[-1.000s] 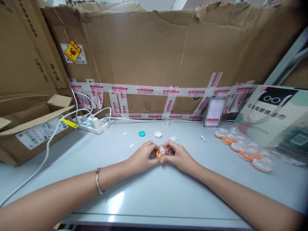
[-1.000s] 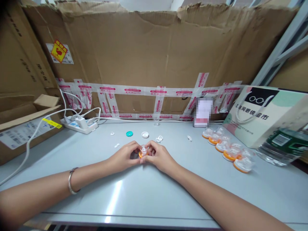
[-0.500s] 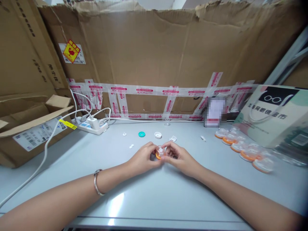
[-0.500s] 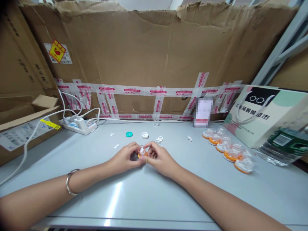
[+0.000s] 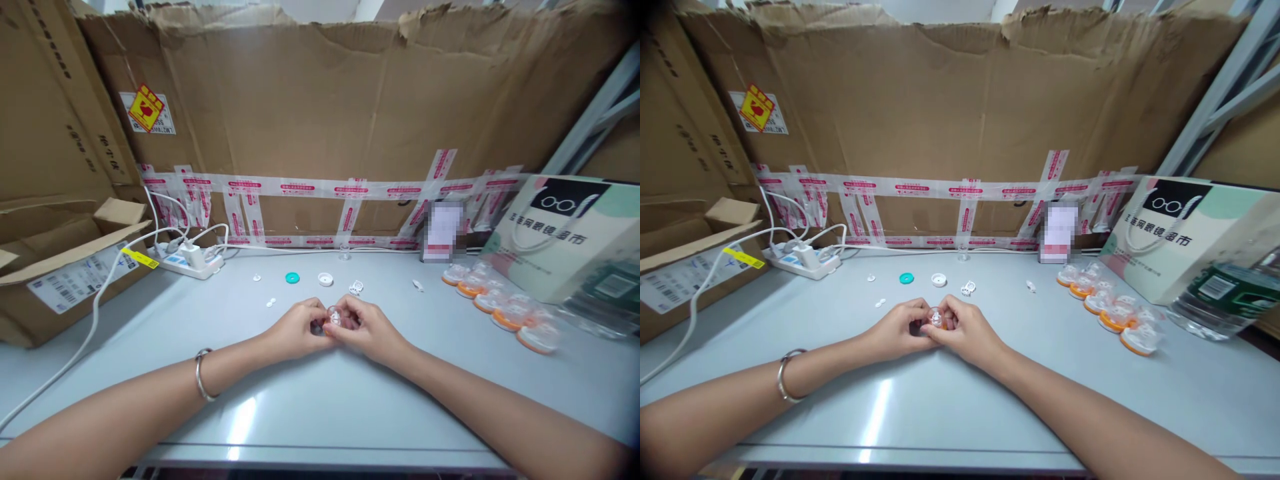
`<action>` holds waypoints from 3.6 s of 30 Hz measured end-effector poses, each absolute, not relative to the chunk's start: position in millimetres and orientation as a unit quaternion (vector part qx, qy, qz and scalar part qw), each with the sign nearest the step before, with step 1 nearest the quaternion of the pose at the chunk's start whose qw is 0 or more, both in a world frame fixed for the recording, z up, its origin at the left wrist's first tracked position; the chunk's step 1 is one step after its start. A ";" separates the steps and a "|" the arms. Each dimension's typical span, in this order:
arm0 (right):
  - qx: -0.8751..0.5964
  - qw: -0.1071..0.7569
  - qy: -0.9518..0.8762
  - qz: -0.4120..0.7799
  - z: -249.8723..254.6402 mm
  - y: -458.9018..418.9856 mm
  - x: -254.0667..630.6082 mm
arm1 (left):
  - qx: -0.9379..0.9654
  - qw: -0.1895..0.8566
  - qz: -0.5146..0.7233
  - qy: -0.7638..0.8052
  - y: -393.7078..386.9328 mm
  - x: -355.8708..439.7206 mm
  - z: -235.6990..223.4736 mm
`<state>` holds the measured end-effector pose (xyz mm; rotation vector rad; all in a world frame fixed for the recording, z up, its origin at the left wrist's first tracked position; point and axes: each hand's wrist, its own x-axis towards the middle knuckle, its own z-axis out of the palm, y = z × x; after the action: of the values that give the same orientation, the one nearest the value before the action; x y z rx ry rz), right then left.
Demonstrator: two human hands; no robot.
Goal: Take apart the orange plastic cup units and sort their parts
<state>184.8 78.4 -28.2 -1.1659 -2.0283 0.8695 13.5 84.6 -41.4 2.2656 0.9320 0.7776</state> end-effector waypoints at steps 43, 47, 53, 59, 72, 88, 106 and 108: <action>-0.461 0.393 -0.771 0.196 -8.3 141.0 211.5 | 0.863 0.281 0.274 0.317 83.2 5.1 -38.5; -0.365 0.275 -0.834 0.310 -14.9 93.1 198.9 | 0.858 0.287 0.277 0.324 83.6 6.7 -38.5; -0.341 0.268 -0.831 0.350 -22.0 89.1 195.9 | 0.821 0.361 0.287 0.337 84.0 7.7 -37.1; -0.355 0.272 -0.839 0.309 -27.4 84.7 190.2 | 0.799 0.399 0.287 0.348 86.7 8.7 -38.6; -0.390 0.474 -0.651 0.446 6.8 75.6 180.1 | 0.774 0.409 0.308 0.373 83.3 10.8 -38.7; -0.341 0.448 -0.631 0.533 10.7 68.3 168.2 | 0.816 0.043 0.504 0.280 67.9 2.4 -2.4; -0.343 0.441 -0.662 0.499 9.5 72.6 181.8 | 0.841 -0.147 0.462 0.238 71.5 -2.5 4.2; -0.346 0.446 -0.667 0.486 9.9 71.7 182.3 | 0.846 -0.155 0.452 0.234 70.7 -2.6 3.9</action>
<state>182.3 71.7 9.9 -0.8571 -1.6512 1.2045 -2.6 70.7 3.9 2.9582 0.8185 1.5809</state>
